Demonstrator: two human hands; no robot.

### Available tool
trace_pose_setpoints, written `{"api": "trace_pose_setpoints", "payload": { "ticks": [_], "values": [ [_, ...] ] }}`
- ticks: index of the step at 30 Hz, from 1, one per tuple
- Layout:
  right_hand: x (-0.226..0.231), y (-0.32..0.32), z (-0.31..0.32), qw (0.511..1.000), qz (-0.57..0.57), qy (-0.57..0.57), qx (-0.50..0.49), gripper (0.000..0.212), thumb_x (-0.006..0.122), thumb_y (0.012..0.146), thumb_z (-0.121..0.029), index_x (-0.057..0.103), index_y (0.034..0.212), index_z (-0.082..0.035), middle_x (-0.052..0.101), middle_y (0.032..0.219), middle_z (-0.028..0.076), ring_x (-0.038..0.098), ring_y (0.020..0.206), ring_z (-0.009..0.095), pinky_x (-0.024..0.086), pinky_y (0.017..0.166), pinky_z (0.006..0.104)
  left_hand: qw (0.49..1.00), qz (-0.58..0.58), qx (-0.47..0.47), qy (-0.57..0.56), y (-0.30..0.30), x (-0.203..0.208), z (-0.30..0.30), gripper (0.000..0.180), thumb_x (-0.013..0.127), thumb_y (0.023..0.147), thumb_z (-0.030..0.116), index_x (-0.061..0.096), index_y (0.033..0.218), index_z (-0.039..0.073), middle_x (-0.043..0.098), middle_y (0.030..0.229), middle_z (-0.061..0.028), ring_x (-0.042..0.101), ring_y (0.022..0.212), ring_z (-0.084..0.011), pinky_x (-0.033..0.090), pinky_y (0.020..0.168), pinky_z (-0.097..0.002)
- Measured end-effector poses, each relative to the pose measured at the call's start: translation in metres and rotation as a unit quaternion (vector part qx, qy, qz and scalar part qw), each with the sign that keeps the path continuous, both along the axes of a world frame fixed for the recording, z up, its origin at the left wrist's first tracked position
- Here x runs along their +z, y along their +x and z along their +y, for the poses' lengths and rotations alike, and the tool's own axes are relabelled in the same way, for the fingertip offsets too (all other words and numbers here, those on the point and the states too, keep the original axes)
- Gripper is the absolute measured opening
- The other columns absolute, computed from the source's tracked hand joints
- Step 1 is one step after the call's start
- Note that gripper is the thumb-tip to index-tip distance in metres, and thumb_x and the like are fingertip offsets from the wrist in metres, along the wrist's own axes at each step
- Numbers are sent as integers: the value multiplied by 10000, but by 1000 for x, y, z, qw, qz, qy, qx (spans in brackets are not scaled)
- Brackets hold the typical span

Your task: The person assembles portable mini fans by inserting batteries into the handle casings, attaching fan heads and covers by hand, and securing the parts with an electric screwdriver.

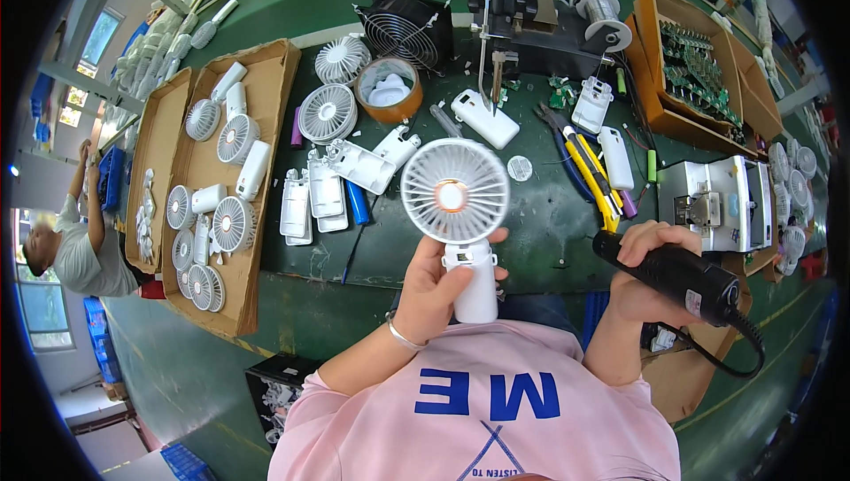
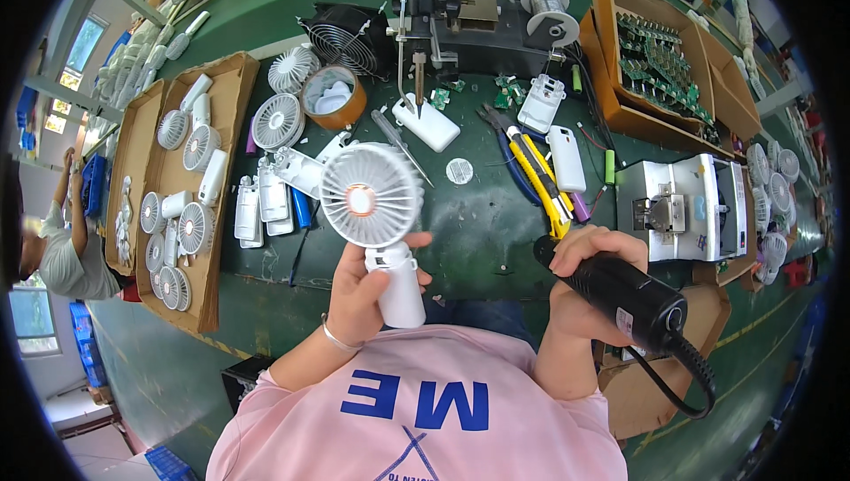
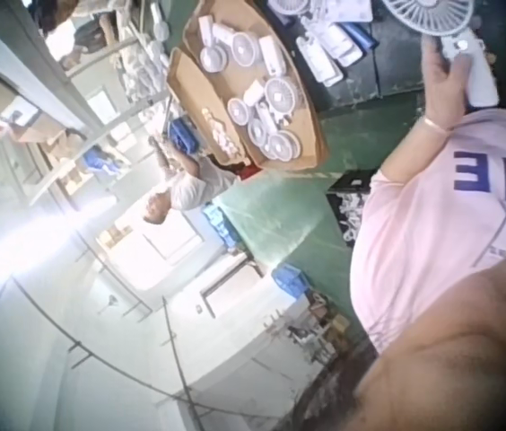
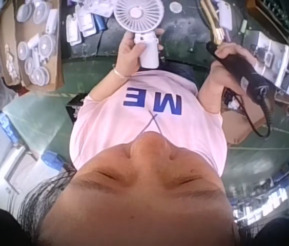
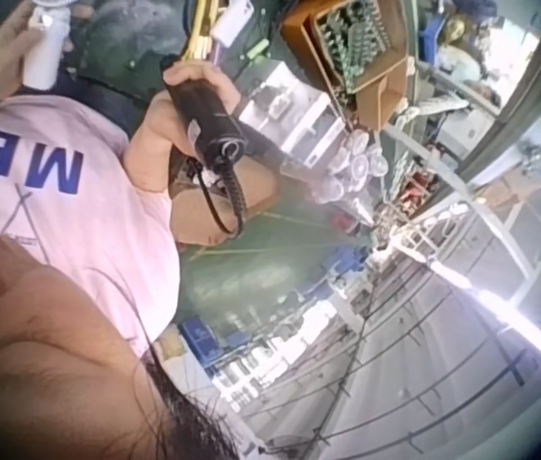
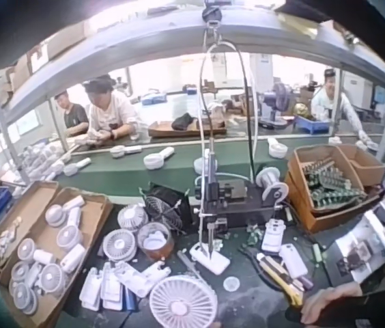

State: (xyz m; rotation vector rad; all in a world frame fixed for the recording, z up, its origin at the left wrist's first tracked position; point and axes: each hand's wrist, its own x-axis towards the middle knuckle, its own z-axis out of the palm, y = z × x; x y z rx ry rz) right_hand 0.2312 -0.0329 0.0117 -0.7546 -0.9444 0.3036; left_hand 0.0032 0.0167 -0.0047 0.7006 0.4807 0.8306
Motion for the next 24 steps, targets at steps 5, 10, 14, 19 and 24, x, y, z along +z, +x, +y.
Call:
{"api": "trace_pose_setpoints", "payload": {
  "ticks": [5,10,14,19,24],
  "values": [
    [1,2,-2,1000,0,1,-3,933,292,728,-852,478,976,27,494,567,84,468,467,174,392,435,272,984,120,48,121,6,-3,-3,451,530,889,74,320,1288,45,536,1226,-174,591,974,-163,482,841,-296],
    [1,3,-1,1000,1,3,-5,925,282,732,-851,479,972,20,494,564,75,466,465,172,383,443,272,994,68,21,82,5,-4,-5,424,515,899,81,294,1260,62,549,1204,-170,564,986,-154,462,864,-299],
    [2,3,0,1000,15,4,-2,902,284,745,-840,501,979,4,482,551,69,444,462,160,351,448,269,992,81,20,96,3,-7,-3,446,510,876,42,269,1249,80,542,1195,-165,549,983,-155,450,880,-305],
    [2,5,-1,1000,16,-7,-10,910,296,730,-851,484,965,7,494,563,69,466,468,165,370,442,268,974,145,84,150,7,-7,-3,573,510,789,-66,196,1245,84,507,1172,-160,528,954,-148,447,848,-303],
    [2,6,-2,1000,21,2,-9,911,302,726,-853,493,976,2,499,568,68,461,467,160,365,441,258,976,139,67,152,5,-7,-8,654,504,791,-73,121,1295,91,400,1219,-158,494,989,-171,436,850,-306]
  ]
}}
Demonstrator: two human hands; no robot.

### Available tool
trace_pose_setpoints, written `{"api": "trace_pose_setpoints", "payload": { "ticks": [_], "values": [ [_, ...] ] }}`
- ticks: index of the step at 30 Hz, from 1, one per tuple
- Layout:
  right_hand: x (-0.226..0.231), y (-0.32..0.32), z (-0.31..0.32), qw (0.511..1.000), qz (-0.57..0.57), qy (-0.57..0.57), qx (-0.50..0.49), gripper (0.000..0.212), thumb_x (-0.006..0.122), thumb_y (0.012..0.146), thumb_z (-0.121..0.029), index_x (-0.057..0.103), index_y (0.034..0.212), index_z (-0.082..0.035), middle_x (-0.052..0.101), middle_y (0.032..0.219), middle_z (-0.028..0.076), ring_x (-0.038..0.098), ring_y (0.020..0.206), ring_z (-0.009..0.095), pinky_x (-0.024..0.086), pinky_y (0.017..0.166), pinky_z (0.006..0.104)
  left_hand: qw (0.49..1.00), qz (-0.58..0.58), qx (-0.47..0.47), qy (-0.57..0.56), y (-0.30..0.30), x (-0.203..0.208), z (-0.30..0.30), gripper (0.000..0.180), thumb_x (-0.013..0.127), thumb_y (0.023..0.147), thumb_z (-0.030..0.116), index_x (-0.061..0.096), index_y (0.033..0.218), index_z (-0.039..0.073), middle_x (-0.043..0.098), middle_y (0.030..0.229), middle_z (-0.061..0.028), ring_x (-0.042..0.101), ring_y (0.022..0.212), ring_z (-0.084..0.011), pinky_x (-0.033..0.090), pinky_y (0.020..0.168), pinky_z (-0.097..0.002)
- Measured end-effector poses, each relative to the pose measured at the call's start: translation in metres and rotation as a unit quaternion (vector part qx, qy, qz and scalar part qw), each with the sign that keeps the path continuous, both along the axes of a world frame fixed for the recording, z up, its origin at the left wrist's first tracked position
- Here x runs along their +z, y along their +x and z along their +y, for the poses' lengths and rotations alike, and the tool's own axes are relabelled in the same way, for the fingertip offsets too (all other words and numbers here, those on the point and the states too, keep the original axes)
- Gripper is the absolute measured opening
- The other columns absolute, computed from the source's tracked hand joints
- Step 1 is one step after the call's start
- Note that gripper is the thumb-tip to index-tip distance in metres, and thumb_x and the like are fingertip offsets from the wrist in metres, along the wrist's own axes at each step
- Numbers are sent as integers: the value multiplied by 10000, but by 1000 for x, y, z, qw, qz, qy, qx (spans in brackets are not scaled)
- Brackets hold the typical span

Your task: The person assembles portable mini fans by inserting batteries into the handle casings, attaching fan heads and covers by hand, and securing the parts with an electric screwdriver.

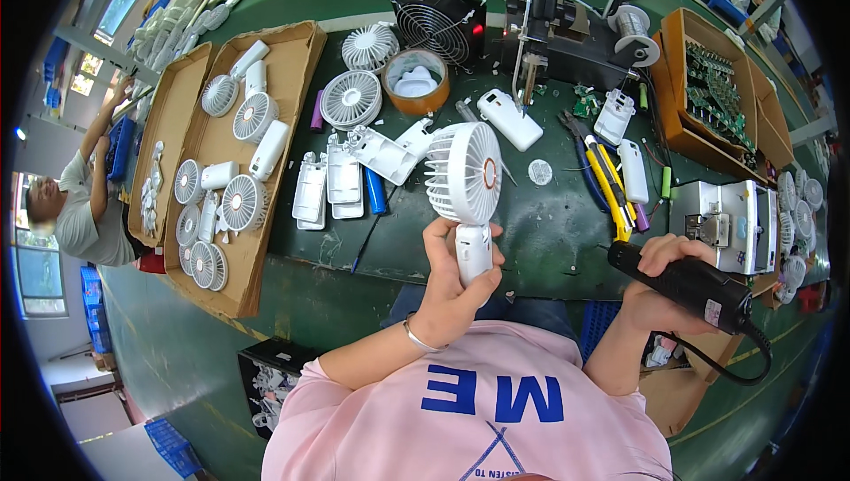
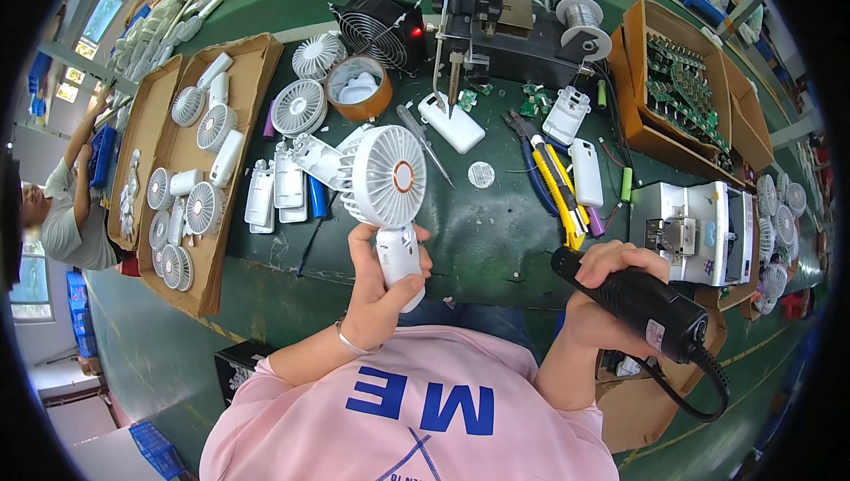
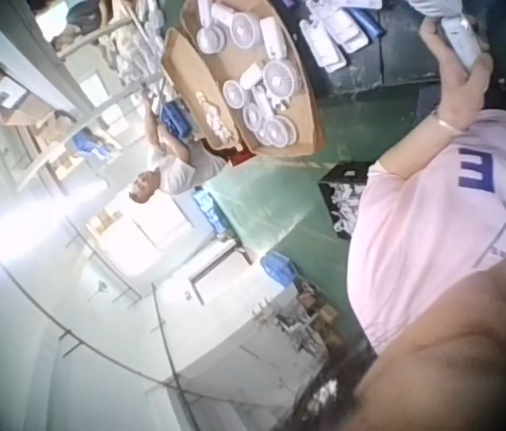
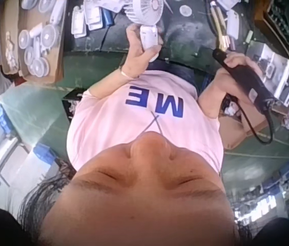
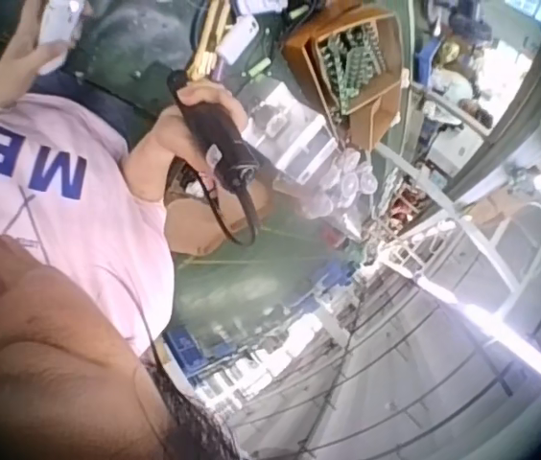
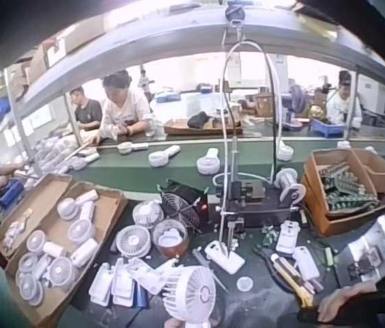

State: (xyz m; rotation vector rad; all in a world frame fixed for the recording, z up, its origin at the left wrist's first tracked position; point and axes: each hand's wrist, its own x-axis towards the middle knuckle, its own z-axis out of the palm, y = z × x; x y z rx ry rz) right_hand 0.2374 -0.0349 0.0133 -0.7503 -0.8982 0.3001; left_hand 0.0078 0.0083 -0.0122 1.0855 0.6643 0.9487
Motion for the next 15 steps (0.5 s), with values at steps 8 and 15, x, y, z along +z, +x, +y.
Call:
{"api": "trace_pose_setpoints", "payload": {
  "ticks": [8,15],
  "values": [
    [-1,-1,2,1000,-4,-8,9,908,305,736,-842,501,1007,2,484,575,69,451,479,161,361,461,269,989,-135,-41,-43,2,0,3,819,710,793,120,113,1352,104,346,1266,-113,418,1172,-218,383,964,-373],
    [12,-10,6,996,-31,-80,6,895,340,769,-802,492,1075,26,483,604,75,473,527,180,398,528,297,919,-259,-89,-285,-3,4,7,457,728,765,153,458,1132,130,502,973,-28,514,878,-153,443,782,-341]
  ]
}}
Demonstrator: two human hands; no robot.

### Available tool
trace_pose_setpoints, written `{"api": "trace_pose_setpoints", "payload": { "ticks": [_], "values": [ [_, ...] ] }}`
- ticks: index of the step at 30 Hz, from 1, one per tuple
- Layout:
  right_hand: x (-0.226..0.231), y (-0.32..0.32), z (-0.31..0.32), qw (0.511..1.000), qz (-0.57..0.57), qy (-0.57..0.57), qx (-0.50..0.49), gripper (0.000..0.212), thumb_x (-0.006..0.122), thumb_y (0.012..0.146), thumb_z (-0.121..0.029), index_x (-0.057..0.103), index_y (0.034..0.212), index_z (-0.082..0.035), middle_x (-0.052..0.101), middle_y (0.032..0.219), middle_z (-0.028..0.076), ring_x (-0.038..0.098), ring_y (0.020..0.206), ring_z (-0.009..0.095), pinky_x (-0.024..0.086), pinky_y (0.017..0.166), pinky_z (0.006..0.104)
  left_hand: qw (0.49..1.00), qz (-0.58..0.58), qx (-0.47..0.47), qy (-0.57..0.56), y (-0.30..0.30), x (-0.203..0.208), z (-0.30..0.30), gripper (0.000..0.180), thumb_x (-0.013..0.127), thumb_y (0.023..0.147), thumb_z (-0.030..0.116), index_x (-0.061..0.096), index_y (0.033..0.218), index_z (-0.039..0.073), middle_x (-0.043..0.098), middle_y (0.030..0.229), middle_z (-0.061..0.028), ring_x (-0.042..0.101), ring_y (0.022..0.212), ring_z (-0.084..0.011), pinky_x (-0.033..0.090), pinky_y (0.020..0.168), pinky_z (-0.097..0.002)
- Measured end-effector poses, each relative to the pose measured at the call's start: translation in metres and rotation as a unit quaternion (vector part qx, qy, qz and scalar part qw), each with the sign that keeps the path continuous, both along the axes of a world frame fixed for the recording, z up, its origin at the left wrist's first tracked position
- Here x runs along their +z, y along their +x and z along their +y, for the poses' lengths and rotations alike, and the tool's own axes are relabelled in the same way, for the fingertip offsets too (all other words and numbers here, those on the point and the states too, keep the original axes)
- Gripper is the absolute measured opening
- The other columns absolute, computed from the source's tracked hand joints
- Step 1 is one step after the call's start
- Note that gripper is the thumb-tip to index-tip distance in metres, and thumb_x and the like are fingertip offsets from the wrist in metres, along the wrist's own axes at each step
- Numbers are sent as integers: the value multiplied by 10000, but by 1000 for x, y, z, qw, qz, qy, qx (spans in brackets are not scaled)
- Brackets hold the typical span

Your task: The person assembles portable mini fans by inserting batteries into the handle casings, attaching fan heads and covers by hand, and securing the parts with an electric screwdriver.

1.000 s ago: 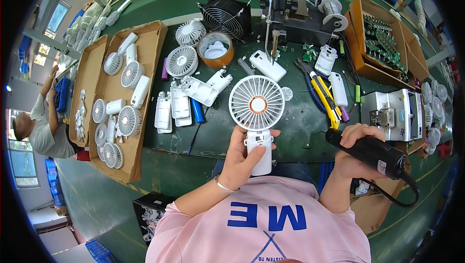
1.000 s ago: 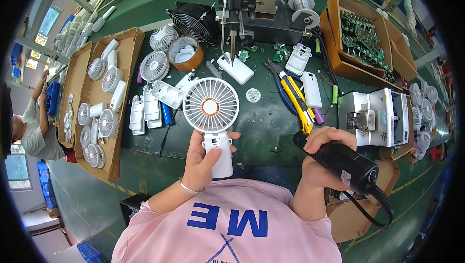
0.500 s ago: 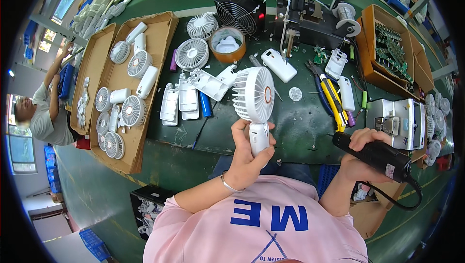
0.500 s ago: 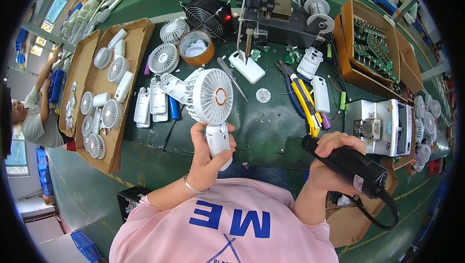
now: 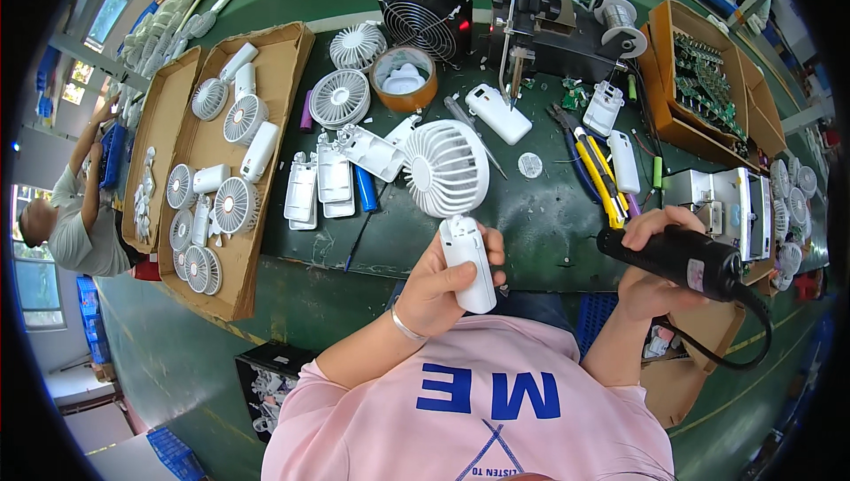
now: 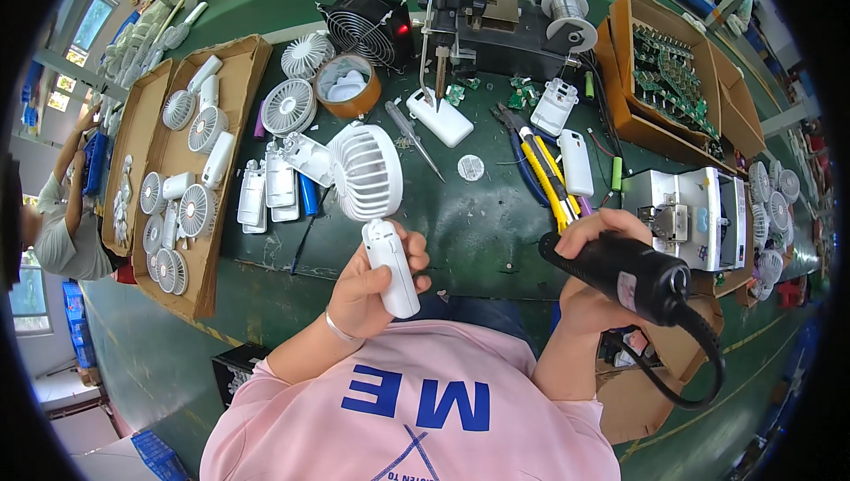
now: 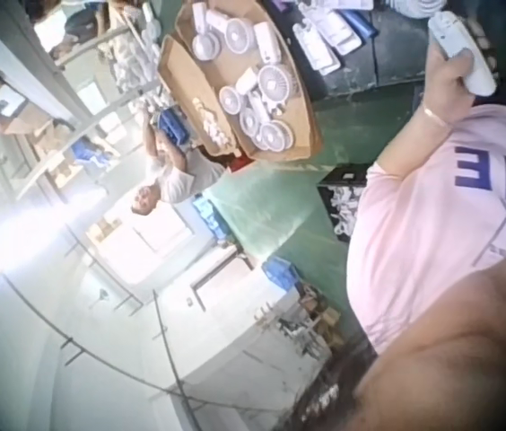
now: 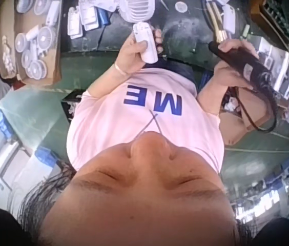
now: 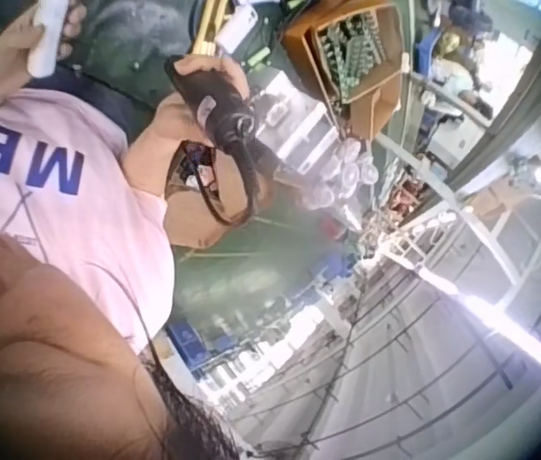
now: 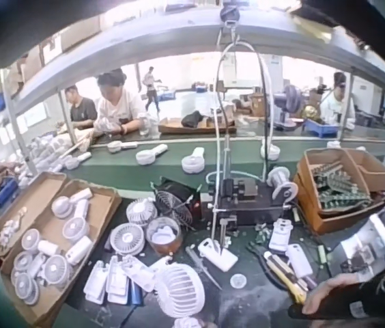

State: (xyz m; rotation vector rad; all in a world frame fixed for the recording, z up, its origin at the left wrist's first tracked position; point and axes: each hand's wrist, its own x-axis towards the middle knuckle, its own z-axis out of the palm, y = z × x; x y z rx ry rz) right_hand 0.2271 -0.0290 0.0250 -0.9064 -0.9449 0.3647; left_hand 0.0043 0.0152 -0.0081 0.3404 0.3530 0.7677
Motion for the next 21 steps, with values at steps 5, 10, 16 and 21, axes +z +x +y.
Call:
{"api": "trace_pose_setpoints", "payload": {
  "ticks": [5,10,16,21],
  "values": [
    [4,2,-7,999,26,24,34,866,323,798,-777,494,1075,26,492,607,75,453,517,173,367,517,301,995,6,-40,95,-1,-10,-5,470,713,759,72,452,1148,114,532,956,-55,560,871,-174,464,789,-348],
    [40,-20,-20,982,23,165,87,626,442,855,-625,516,1069,-42,478,577,52,443,468,169,357,479,302,994,95,-54,9,8,1,-15,320,630,830,72,510,1126,53,599,975,-55,588,885,-152,476,812,-297],
    [37,-60,-29,942,-3,189,278,300,626,834,-106,397,1013,-35,598,696,159,604,574,285,523,540,436,959,252,-32,123,19,-10,-29,214,562,852,10,531,1064,18,629,959,-68,591,871,-121,471,783,-255],
    [29,-64,-25,944,-36,168,281,242,575,867,-109,402,1013,-24,587,672,157,592,549,266,514,519,399,960,242,-33,137,21,-5,-31,232,578,847,11,530,1073,25,622,949,-54,579,870,-111,465,788,-248]
  ]
}}
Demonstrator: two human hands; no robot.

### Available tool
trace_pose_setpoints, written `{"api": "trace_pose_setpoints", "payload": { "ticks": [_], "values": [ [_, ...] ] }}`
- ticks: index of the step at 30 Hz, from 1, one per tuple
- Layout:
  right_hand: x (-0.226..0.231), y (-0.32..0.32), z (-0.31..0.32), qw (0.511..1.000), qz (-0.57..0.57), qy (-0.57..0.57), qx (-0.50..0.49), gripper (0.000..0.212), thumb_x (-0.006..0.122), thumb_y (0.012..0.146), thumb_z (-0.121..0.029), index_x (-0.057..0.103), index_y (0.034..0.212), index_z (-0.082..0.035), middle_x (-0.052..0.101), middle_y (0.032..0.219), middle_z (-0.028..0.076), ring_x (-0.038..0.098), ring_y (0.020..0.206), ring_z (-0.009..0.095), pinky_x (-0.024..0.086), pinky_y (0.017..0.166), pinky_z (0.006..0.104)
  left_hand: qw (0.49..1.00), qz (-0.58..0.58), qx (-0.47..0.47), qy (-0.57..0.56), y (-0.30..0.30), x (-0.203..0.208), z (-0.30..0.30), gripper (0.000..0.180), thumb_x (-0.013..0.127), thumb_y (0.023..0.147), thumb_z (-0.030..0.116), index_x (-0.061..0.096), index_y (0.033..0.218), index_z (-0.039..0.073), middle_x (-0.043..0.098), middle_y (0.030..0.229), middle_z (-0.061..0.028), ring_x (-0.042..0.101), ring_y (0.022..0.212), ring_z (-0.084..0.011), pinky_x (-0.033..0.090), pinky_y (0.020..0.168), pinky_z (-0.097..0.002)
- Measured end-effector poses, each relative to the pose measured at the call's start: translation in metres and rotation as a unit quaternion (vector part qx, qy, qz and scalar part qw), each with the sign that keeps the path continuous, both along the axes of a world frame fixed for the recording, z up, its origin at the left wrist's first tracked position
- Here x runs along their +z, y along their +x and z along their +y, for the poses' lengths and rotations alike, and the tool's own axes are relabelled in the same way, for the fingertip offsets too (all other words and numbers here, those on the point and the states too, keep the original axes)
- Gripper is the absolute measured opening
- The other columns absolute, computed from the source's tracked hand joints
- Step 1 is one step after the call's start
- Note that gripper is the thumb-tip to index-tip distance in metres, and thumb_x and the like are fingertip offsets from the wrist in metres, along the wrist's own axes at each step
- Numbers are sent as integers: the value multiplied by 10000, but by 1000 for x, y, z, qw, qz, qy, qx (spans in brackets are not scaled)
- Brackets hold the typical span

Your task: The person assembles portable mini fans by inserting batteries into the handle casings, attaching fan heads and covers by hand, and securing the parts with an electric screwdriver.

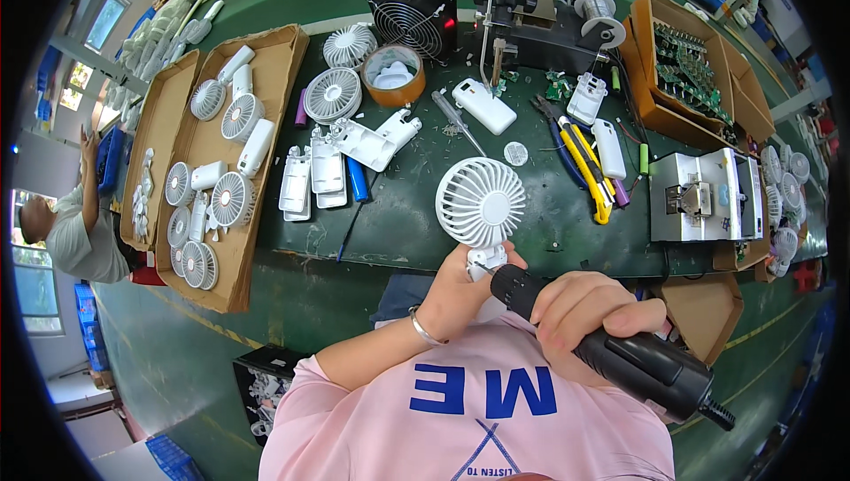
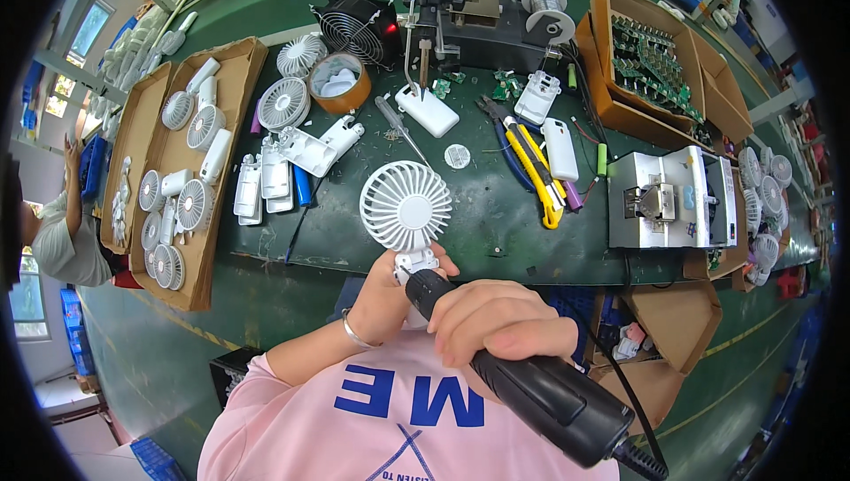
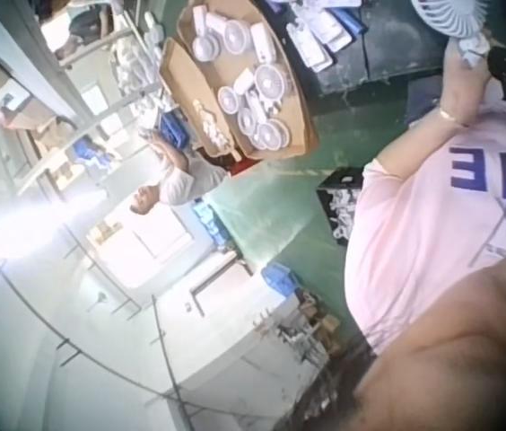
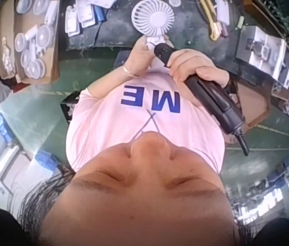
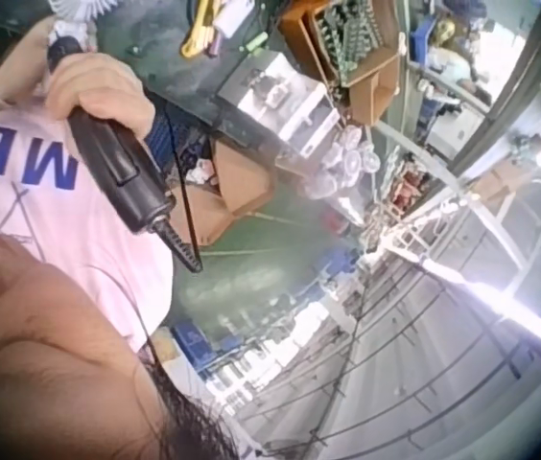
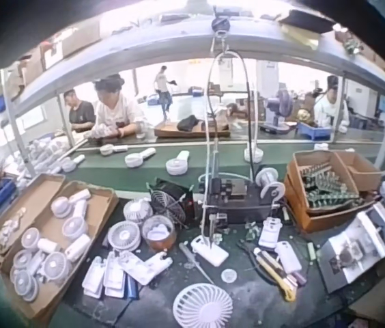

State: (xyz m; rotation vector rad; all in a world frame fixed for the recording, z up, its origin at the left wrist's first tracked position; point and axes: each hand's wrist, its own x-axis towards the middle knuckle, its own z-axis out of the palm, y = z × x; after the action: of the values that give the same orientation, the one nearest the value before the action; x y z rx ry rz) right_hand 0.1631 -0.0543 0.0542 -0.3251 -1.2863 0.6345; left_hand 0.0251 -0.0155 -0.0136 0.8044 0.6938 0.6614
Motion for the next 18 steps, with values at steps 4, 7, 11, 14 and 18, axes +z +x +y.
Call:
{"api": "trace_pose_setpoints", "payload": {
  "ticks": [4,7,11,14,18],
  "values": [
    [-8,-6,2,999,23,-15,-34,208,567,871,-104,389,950,-32,583,661,152,583,532,260,508,519,406,999,25,4,45,-1,-7,-4,272,589,846,-1,510,1106,26,603,969,-32,565,886,-102,461,797,-242],
    [-6,-3,-2,997,70,-20,-3,205,570,866,-90,378,916,-39,585,661,148,584,532,259,506,517,404,987,109,-12,116,-5,-7,-6,275,580,864,11,495,1125,21,592,984,-21,557,899,-96,456,809,-240],
    [-5,0,-5,998,58,-28,-12,214,572,867,-102,370,905,-44,588,669,143,586,538,260,506,517,400,980,137,-10,143,-4,-3,-5,256,567,882,33,491,1126,16,591,987,-18,554,908,-89,451,816,-237],
    [-6,0,-5,998,55,-30,-14,222,571,872,-124,367,908,-45,590,681,142,588,547,261,507,526,401,983,121,-3,139,-5,-5,-5,251,554,893,35,489,1135,16,589,1002,-21,547,921,-83,447,817,-232],
    [-7,0,-6,996,79,-35,-6,232,561,887,-167,362,905,-48,582,681,147,579,544,259,500,523,401,982,140,-25,121,-7,0,-6,238,525,913,42,486,1146,10,586,1025,-36,547,947,-93,444,843,-244]
  ]
}}
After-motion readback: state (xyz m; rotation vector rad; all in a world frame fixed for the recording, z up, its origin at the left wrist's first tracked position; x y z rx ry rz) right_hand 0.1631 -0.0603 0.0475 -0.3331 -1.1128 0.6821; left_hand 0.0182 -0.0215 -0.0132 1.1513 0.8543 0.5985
